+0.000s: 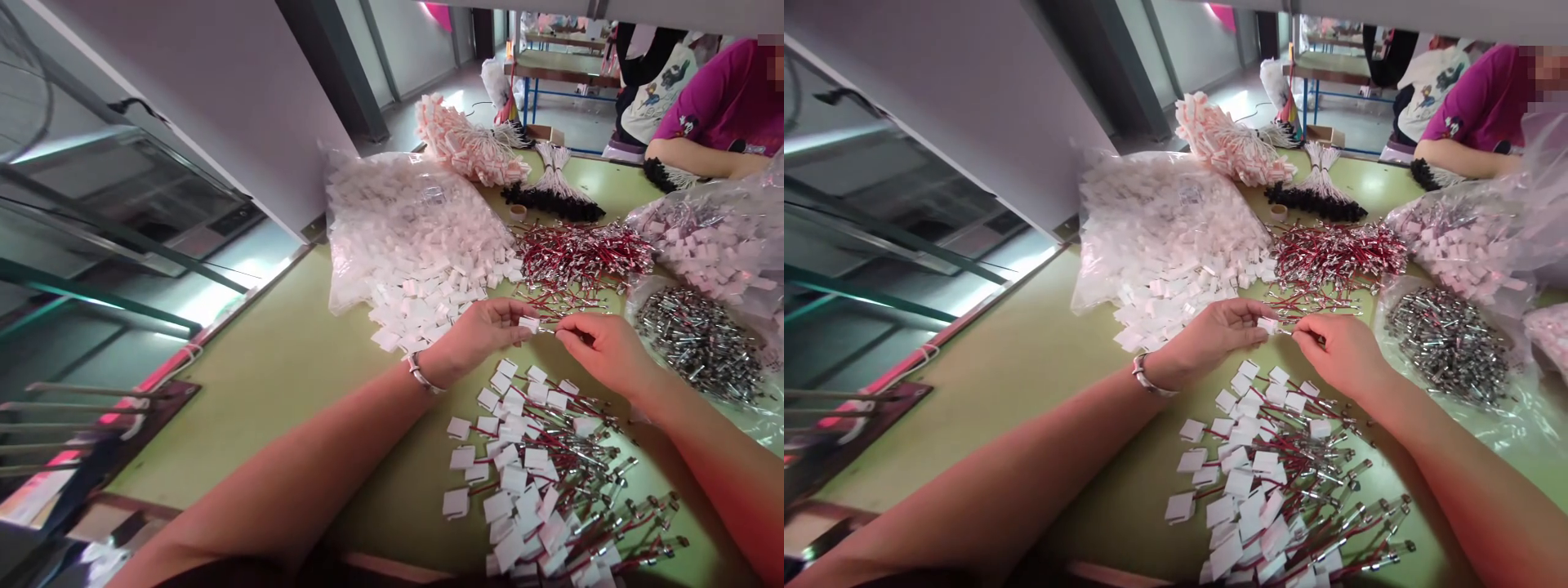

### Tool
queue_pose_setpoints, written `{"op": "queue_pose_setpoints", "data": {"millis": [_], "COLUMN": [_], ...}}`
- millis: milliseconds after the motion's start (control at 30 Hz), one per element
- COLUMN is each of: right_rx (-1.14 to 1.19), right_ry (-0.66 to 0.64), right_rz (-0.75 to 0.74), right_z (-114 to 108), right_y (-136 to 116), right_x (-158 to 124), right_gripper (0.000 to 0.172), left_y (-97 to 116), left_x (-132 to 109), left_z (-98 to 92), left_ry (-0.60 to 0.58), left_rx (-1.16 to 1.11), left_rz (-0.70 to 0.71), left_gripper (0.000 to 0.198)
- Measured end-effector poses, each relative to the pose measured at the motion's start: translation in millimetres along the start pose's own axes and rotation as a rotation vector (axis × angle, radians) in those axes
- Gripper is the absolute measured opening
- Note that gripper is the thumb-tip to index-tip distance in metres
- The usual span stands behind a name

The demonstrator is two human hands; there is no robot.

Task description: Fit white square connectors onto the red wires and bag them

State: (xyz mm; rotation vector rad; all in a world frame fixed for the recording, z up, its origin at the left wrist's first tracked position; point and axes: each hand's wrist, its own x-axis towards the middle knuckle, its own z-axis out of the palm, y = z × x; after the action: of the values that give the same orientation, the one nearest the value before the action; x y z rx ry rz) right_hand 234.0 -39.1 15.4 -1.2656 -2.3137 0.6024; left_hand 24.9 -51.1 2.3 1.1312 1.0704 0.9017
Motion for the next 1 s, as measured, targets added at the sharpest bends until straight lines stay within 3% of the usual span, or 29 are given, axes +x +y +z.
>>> {"op": "queue_pose_setpoints", "data": {"millis": [167, 333, 500, 733, 900, 1000], "right_rx": [-0.023, 0.276, 0.510, 0.542, 0.444, 0.514], "right_ry": [-0.039, -0.249, -0.352, -0.342, -0.300, -0.279], "right_rz": [-0.013, 0.185, 0.417, 0.486, 0.536, 0.569], "right_z": [1.1, 1.7, 3.0, 0.5, 4.0, 8.2], "right_y": [-4.4, -13.2, -18.0, -11.7, -8.9, -7.4], "right_x": [-0.9, -1.7, -2.6, -1.5, 0.7, 2.1], "right_gripper": [0.020, 0.026, 0.021, 0.019, 0.020, 0.019], "left_y": [-4.2, -6.0, -0.5, 0.6, -5.1, -7.3], "left_x": [0.9, 2.5, 0.0, -0.5, -1.4, -1.0], "left_z": [0.5, 0.7, -1.5, -2.0, 6.8, 10.9], "left_ry": [-0.041, -0.026, -0.067, -0.127, -0.014, 0.006], "left_rx": [-0.075, -0.099, -0.017, 0.185, 0.209, 0.182], "left_rz": [0.033, 0.068, 0.018, 0.026, 0.028, 0.015], "left_gripper": [0.023, 0.020, 0.021, 0.023, 0.022, 0.025]}}
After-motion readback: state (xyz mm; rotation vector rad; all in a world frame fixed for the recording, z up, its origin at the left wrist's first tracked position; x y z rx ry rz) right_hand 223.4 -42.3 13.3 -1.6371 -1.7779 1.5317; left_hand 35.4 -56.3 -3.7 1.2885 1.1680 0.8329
